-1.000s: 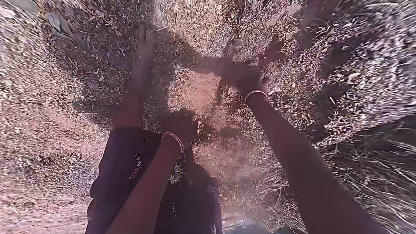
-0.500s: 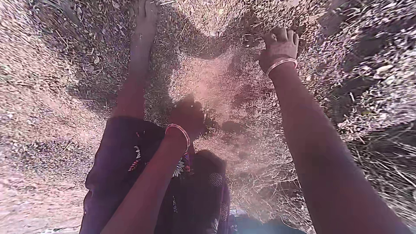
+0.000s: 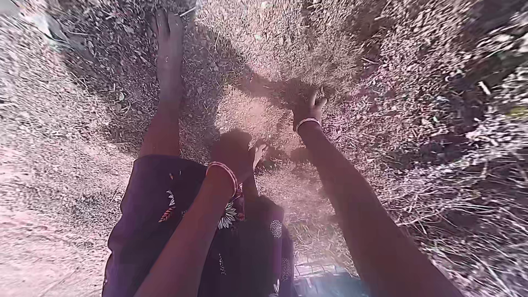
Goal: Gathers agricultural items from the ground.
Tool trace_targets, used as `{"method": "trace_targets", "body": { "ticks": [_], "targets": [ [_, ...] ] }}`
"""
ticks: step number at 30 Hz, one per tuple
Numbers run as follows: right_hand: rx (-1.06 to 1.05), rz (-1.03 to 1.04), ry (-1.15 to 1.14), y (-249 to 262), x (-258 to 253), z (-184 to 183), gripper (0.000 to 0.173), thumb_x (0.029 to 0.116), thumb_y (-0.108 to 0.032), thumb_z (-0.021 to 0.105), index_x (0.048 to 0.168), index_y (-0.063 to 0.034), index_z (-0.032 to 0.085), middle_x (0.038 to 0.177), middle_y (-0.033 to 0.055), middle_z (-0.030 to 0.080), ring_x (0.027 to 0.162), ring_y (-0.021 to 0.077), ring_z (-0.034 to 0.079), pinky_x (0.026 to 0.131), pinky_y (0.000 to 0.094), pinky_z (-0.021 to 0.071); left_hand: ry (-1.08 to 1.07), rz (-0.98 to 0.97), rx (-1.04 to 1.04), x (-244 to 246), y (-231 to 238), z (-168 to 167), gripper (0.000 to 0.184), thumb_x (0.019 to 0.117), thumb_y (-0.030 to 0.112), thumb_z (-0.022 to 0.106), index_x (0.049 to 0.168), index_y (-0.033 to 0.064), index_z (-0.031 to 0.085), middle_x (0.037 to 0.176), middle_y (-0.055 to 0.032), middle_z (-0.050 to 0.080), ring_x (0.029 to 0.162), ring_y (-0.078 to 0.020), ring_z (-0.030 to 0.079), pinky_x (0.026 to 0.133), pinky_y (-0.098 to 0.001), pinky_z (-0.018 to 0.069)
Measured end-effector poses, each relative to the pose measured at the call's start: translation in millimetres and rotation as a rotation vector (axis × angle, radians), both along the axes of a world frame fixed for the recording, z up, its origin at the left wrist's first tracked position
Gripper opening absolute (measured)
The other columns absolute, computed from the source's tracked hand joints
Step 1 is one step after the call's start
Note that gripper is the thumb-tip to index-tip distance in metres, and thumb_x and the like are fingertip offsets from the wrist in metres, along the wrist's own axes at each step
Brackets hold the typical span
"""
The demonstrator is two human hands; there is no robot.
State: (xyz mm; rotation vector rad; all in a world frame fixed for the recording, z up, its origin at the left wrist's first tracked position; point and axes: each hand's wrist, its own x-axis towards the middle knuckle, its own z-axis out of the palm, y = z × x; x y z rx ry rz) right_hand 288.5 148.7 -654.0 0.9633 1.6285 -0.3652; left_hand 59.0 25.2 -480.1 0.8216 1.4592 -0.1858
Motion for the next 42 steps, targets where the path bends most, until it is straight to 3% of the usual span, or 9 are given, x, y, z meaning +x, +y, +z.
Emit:
{"method": "trace_targets", "body": {
  "ticks": [4, 8, 15, 20, 22, 25, 31, 37, 42],
  "targets": [
    [-0.279, -0.208, 0.186, -3.6, -15.0, 10.5, 0.058, 0.0928, -0.011, 0.071, 0.149, -0.0104, 0.055, 0.156, 0.0221, 0.047, 0.146, 0.0482, 0.039, 0.116, 0.0692, 0.0327, 0.022, -0.038, -0.058, -13.9, 30.2, 13.3, 0.034, 0.1016, 0.028, 0.063, 0.132, 0.0120, 0.068, 0.128, -0.0150, 0.067, 0.118, -0.0340, 0.064, 0.097, -0.0518, 0.0536],
    [-0.098, -0.298, 0.421, 39.4, -32.1, 4.6, 0.059, 0.0858, 0.008, 0.061, 0.142, -0.0069, 0.059, 0.154, 0.0210, 0.050, 0.136, 0.0448, 0.053, 0.105, 0.0660, 0.0462, 0.015, -0.069, -0.077, -10.3, 34.2, 14.3, 0.034, 0.1029, 0.029, 0.061, 0.130, 0.0091, 0.067, 0.128, -0.0154, 0.067, 0.116, -0.0350, 0.065, 0.095, -0.0529, 0.0540],
    [0.017, 0.137, 0.386, 113.7, -87.2, -55.1, 0.079, 0.0785, -0.003, 0.075, 0.152, -0.0133, 0.048, 0.159, 0.0249, 0.042, 0.147, 0.0487, 0.036, 0.118, 0.0705, 0.0253, 0.032, -0.166, -0.032, 17.1, -3.3, -7.2, 0.039, 0.1059, 0.033, 0.054, 0.133, 0.0057, 0.064, 0.138, -0.0184, 0.059, 0.129, -0.0368, 0.056, 0.103, -0.0564, 0.0471],
    [-0.062, 0.024, 0.198, 30.3, -35.8, -84.2, 0.095, 0.0740, -0.019, 0.087, 0.158, -0.0256, 0.042, 0.163, 0.0312, 0.030, 0.151, 0.0510, 0.027, 0.121, 0.0664, 0.0211, 0.024, -0.193, -0.058, 21.6, -7.4, -3.8, 0.038, 0.1057, 0.034, 0.055, 0.132, 0.0076, 0.065, 0.136, -0.0162, 0.060, 0.124, -0.0374, 0.059, 0.099, -0.0576, 0.0489],
    [-0.157, -0.115, 0.150, -13.4, -25.3, -79.4, 0.098, 0.0725, -0.025, 0.089, 0.158, -0.0147, 0.042, 0.160, 0.0358, 0.031, 0.147, 0.0571, 0.031, 0.115, 0.0754, 0.0262, 0.014, -0.197, -0.048, 22.6, -6.1, 0.8, 0.038, 0.1060, 0.034, 0.054, 0.130, 0.0076, 0.065, 0.133, -0.0158, 0.061, 0.123, -0.0368, 0.058, 0.100, -0.0571, 0.0476],
    [-0.463, -0.427, 0.109, -59.0, -22.8, -46.2, 0.092, 0.0895, -0.015, 0.079, 0.162, -0.0004, 0.023, 0.156, 0.0371, 0.035, 0.138, 0.0537, 0.046, 0.109, 0.0662, 0.0418, -0.004, -0.236, -0.060, 19.8, 9.2, 7.0, 0.040, 0.1064, 0.032, 0.054, 0.136, 0.0063, 0.062, 0.135, -0.0172, 0.061, 0.124, -0.0373, 0.058, 0.101, -0.0554, 0.0473],
    [-0.512, -0.562, 0.536, -54.6, -34.8, -13.0, 0.064, 0.0927, 0.005, 0.062, 0.154, -0.0091, 0.048, 0.151, 0.0207, 0.054, 0.134, 0.0389, 0.057, 0.113, 0.0556, 0.0451, 0.020, -0.227, -0.034, 17.2, 3.8, 3.7, 0.039, 0.1053, 0.030, 0.056, 0.136, 0.0063, 0.062, 0.134, -0.0168, 0.061, 0.126, -0.0361, 0.057, 0.103, -0.0555, 0.0466],
    [0.002, -0.274, 0.406, 75.6, -84.0, -76.8, 0.088, 0.0825, -0.012, 0.076, 0.161, -0.0133, 0.036, 0.163, 0.0284, 0.031, 0.147, 0.0521, 0.034, 0.109, 0.0695, 0.0397, 0.007, -0.340, -0.164, 27.0, -8.1, -5.7, 0.044, 0.1077, 0.037, 0.050, 0.140, 0.0092, 0.060, 0.144, -0.0178, 0.054, 0.134, -0.0367, 0.051, 0.108, -0.0557, 0.0428],
    [0.068, -0.317, 0.233, 9.7, -52.2, -99.8, 0.119, 0.0697, -0.009, 0.088, 0.166, -0.0267, 0.021, 0.170, 0.0272, 0.010, 0.150, 0.0571, 0.024, 0.090, 0.0729, 0.0514, 0.011, -0.409, -0.230, 28.2, -10.6, -10.2, 0.045, 0.1080, 0.039, 0.048, 0.142, 0.0120, 0.058, 0.144, -0.0156, 0.055, 0.133, -0.0348, 0.053, 0.108, -0.0533, 0.0437]
  ]
}}
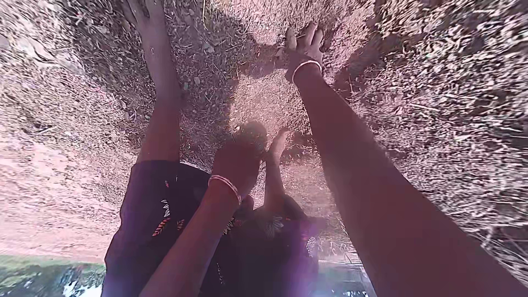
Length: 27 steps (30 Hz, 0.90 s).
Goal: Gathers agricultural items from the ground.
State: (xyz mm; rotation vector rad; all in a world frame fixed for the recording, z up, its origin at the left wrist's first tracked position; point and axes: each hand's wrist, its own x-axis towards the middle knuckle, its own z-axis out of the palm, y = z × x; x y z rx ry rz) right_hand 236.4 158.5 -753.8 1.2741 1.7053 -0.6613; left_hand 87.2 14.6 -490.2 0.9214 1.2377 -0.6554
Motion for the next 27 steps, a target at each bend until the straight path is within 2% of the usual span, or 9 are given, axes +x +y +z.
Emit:
{"method": "trace_targets", "body": {
  "ticks": [3, 5, 7, 9, 12, 18, 23, 25, 27],
  "targets": [
    [-0.167, -0.169, -0.083, -83.0, 29.3, 10.1, 0.120, 0.0670, -0.016, 0.090, 0.166, -0.0276, 0.023, 0.165, 0.0308, 0.021, 0.146, 0.0575, 0.030, 0.096, 0.0719, 0.0488, -0.011, 0.026, 0.001, -1.3, 6.2, 3.3, 0.044, 0.1076, 0.038, 0.049, 0.143, 0.0125, 0.058, 0.146, -0.0143, 0.054, 0.135, -0.0344, 0.052, 0.108, -0.0550, 0.0427],
    [-0.369, -0.289, -0.049, -123.0, 34.3, 24.4, 0.100, 0.0776, -0.021, 0.086, 0.161, -0.0102, 0.032, 0.157, 0.0342, 0.036, 0.142, 0.0540, 0.039, 0.106, 0.0697, 0.0434, -0.021, 0.048, 0.040, -4.1, 12.5, 6.2, 0.042, 0.1076, 0.035, 0.050, 0.141, 0.0098, 0.059, 0.144, -0.0147, 0.056, 0.135, -0.0351, 0.052, 0.110, -0.0549, 0.0417],
    [-0.594, -0.403, 0.028, -137.4, 26.2, 49.5, 0.078, 0.0907, -0.018, 0.077, 0.156, -0.0012, 0.037, 0.138, 0.0339, 0.057, 0.127, 0.0482, 0.058, 0.103, 0.0634, 0.0473, -0.020, 0.063, 0.071, -7.1, 18.0, 9.4, 0.042, 0.1080, 0.034, 0.050, 0.141, 0.0087, 0.058, 0.146, -0.0154, 0.054, 0.136, -0.0365, 0.050, 0.110, -0.0560, 0.0404],
    [-0.685, -0.405, 0.143, -132.2, 13.1, 70.1, 0.063, 0.0981, -0.015, 0.068, 0.153, -0.0021, 0.042, 0.136, 0.0306, 0.061, 0.127, 0.0453, 0.059, 0.108, 0.0605, 0.0452, -0.016, 0.077, 0.099, -9.0, 17.5, 11.0, 0.042, 0.1075, 0.033, 0.051, 0.140, 0.0080, 0.059, 0.145, -0.0157, 0.055, 0.134, -0.0368, 0.052, 0.109, -0.0561, 0.0414],
    [-0.401, -0.354, 0.270, -95.2, -1.0, 64.6, 0.058, 0.0934, -0.006, 0.065, 0.150, -0.0085, 0.052, 0.141, 0.0262, 0.059, 0.130, 0.0428, 0.059, 0.108, 0.0598, 0.0470, -0.003, 0.092, 0.111, -8.6, 12.8, 8.4, 0.041, 0.1064, 0.033, 0.053, 0.137, 0.0072, 0.061, 0.141, -0.0158, 0.058, 0.132, -0.0348, 0.054, 0.108, -0.0553, 0.0427],
    [0.014, -0.056, -0.020, 8.3, -9.3, 9.8, 0.090, 0.0847, -0.004, 0.071, 0.164, -0.0187, 0.031, 0.171, 0.0197, 0.018, 0.150, 0.0485, 0.032, 0.096, 0.0659, 0.0523, -0.020, 0.064, 0.012, -1.0, 5.6, 3.6, 0.044, 0.1079, 0.036, 0.049, 0.144, 0.0126, 0.057, 0.150, -0.0158, 0.051, 0.139, -0.0360, 0.047, 0.112, -0.0550, 0.0392],
    [-0.202, -0.080, -0.128, -79.8, 45.2, 11.9, 0.122, 0.0682, -0.012, 0.090, 0.167, -0.0195, 0.018, 0.170, 0.0270, 0.008, 0.145, 0.0560, 0.035, 0.094, 0.0691, 0.0522, -0.034, 0.063, 0.028, -2.3, 8.1, 7.1, 0.043, 0.1080, 0.036, 0.049, 0.143, 0.0127, 0.058, 0.146, -0.0138, 0.054, 0.135, -0.0343, 0.051, 0.109, -0.0537, 0.0415],
    [-0.368, -0.159, -0.067, -129.2, 62.3, 25.9, 0.123, 0.0672, -0.008, 0.090, 0.167, -0.0199, 0.018, 0.167, 0.0285, 0.021, 0.136, 0.0560, 0.046, 0.093, 0.0707, 0.0517, -0.041, 0.084, 0.045, -4.4, 13.6, 11.8, 0.042, 0.1078, 0.035, 0.050, 0.141, 0.0101, 0.059, 0.144, -0.0150, 0.056, 0.134, -0.0340, 0.052, 0.109, -0.0532, 0.0424],
    [-0.526, -0.239, -0.013, -155.2, 64.8, 34.0, 0.116, 0.0755, -0.011, 0.087, 0.166, -0.0104, 0.014, 0.162, 0.0325, 0.027, 0.136, 0.0515, 0.050, 0.102, 0.0649, 0.0500, -0.040, 0.100, 0.063, -9.5, 21.2, 12.6, 0.042, 0.1077, 0.035, 0.050, 0.139, 0.0089, 0.059, 0.144, -0.0148, 0.056, 0.134, -0.0329, 0.052, 0.110, -0.0517, 0.0417]
  ]
}}
